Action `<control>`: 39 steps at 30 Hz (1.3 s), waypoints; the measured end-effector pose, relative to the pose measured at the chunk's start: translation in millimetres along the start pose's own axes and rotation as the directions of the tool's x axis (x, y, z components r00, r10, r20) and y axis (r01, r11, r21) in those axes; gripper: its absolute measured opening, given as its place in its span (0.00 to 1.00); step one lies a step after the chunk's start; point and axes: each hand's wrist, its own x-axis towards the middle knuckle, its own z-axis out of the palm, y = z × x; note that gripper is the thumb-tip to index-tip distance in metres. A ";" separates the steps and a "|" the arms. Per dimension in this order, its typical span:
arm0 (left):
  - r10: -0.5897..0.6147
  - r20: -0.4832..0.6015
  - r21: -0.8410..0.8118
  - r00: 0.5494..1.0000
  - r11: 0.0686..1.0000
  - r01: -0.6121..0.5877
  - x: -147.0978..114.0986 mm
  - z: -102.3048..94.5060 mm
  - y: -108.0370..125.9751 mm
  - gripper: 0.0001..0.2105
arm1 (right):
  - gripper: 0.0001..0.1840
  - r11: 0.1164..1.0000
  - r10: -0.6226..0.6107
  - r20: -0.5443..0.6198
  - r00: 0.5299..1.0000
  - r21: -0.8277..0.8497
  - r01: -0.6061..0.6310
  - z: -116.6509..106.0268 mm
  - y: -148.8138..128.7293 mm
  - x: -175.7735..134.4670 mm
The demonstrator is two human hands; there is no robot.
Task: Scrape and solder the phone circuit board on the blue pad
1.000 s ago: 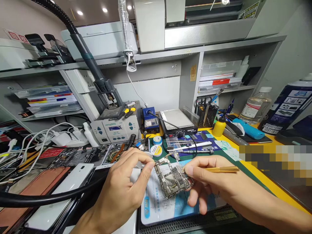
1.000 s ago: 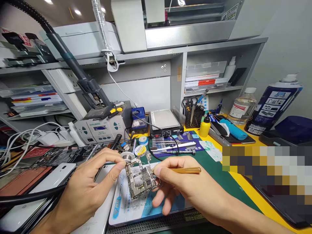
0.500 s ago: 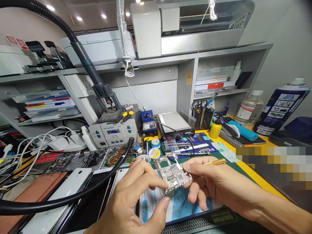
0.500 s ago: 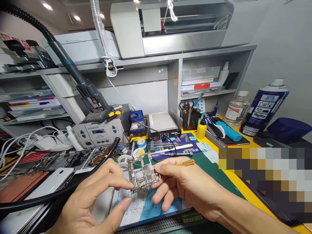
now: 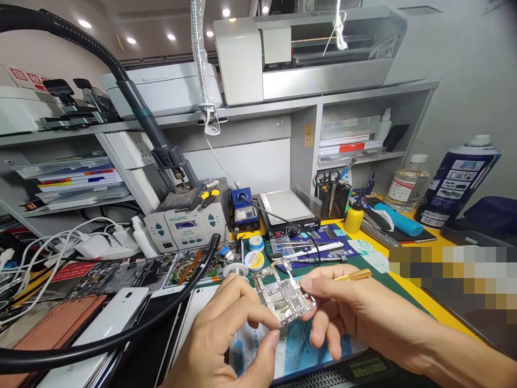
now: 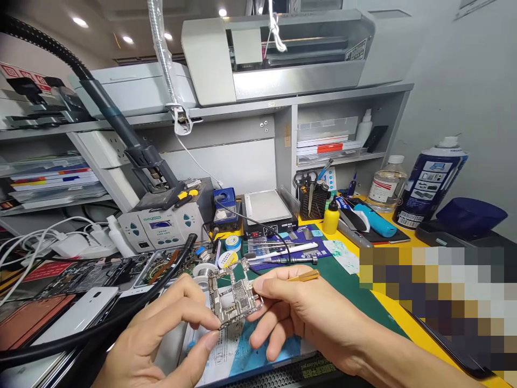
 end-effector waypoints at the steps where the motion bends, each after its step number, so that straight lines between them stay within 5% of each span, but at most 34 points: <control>1: 0.000 0.001 -0.009 1.000 1.000 0.000 0.2 -0.1 -0.1 0.09 | 0.10 1.000 -0.001 0.002 1.000 0.000 0.001 0.2 0.1 -0.5; 12: -0.024 0.006 -0.043 1.000 0.999 0.025 0.6 -1.0 -0.3 0.09 | 0.11 1.000 0.009 -0.008 1.000 -0.004 -0.009 0.3 -1.2 -2.1; 22: -0.263 -0.276 0.017 0.925 0.961 0.278 4.8 -11.9 -9.3 0.07 | 0.10 1.000 0.021 0.020 1.000 -0.010 -0.020 -0.4 -3.6 -3.7; 39: -0.271 -0.216 0.047 0.938 0.957 0.287 7.3 -6.7 -13.8 0.07 | 0.12 1.000 0.028 0.120 0.992 -0.013 -0.027 -1.9 2.0 -1.7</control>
